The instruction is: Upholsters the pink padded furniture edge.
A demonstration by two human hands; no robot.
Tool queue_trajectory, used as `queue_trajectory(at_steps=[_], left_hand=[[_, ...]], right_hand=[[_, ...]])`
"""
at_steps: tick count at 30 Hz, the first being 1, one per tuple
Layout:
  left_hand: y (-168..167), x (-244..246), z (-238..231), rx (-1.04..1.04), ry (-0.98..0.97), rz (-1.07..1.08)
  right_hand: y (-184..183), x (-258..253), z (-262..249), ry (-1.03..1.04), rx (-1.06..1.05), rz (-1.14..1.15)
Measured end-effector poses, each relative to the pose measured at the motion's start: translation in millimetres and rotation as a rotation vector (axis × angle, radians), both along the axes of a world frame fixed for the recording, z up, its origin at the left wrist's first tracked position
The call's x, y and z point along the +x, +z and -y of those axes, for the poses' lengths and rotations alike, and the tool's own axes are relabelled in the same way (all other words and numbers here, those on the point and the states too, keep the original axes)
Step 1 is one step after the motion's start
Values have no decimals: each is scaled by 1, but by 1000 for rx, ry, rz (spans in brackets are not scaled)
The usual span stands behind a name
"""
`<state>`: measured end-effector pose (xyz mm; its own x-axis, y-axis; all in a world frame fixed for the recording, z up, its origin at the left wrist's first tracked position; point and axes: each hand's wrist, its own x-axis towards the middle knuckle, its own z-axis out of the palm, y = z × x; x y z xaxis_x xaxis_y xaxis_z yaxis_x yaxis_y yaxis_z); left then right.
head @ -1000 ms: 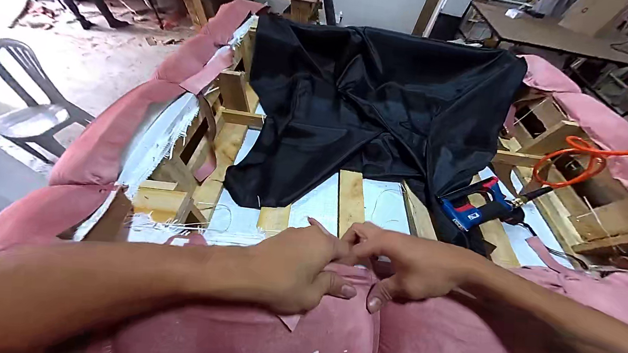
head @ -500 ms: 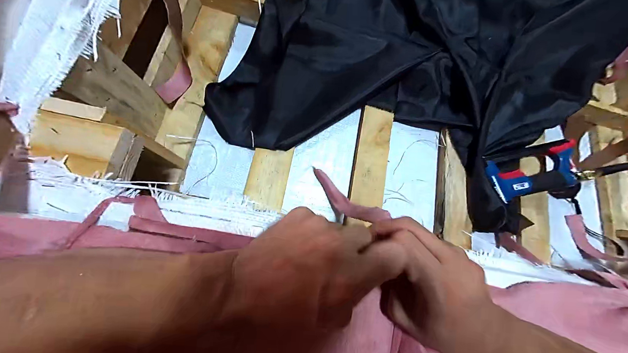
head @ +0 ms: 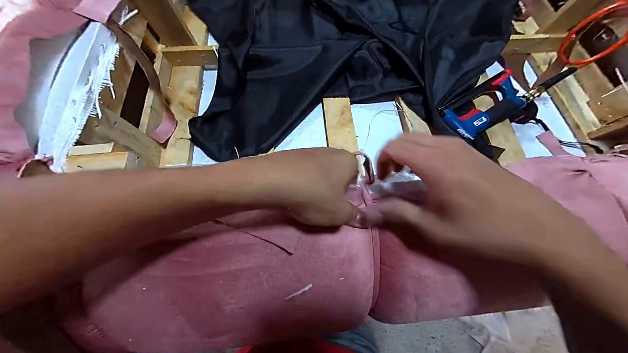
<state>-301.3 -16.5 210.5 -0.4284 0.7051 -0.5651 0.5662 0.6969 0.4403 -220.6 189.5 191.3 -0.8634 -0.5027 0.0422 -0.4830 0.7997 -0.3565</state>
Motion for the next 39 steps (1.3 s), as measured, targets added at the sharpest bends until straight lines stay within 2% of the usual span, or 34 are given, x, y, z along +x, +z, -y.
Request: queue_trajectory(at_steps=[2,4,8,12,16,19,24,26,27,31,33,36,39], left_hand=[[-4,6,-6,58,-72,-108],[-19,14,-2,150,-94,-245],[-43,22,13,433,-148,-574],[-52,23,15,543,-105,-680],[-55,21,16,533,-71,-682],[-39,25,10,338,1,-562],[-33,20,5,257,28,-450],[-33,19,5,256,21,-442],[-32,19,5,259,18,-442],[-30,18,0,269,11,-418],[-26,17,-4,262,-5,-394],[-25,19,-7,273,24,-361],[-27,22,-8,264,69,-436]], right_hand=[[8,31,-20,-159,161,62],[10,38,-30,-240,255,156],[23,4,-22,-212,228,500],[32,-11,1,-99,405,525],[35,-14,8,-131,454,516],[44,-29,-1,-211,364,725],[38,-47,3,-263,290,945],[31,-42,6,-273,246,885],[26,-35,6,-254,232,777],[2,-7,0,-91,244,127],[-12,-4,-3,-53,190,-93],[-27,-9,0,-84,150,-166],[-27,-9,3,-116,178,-157]])
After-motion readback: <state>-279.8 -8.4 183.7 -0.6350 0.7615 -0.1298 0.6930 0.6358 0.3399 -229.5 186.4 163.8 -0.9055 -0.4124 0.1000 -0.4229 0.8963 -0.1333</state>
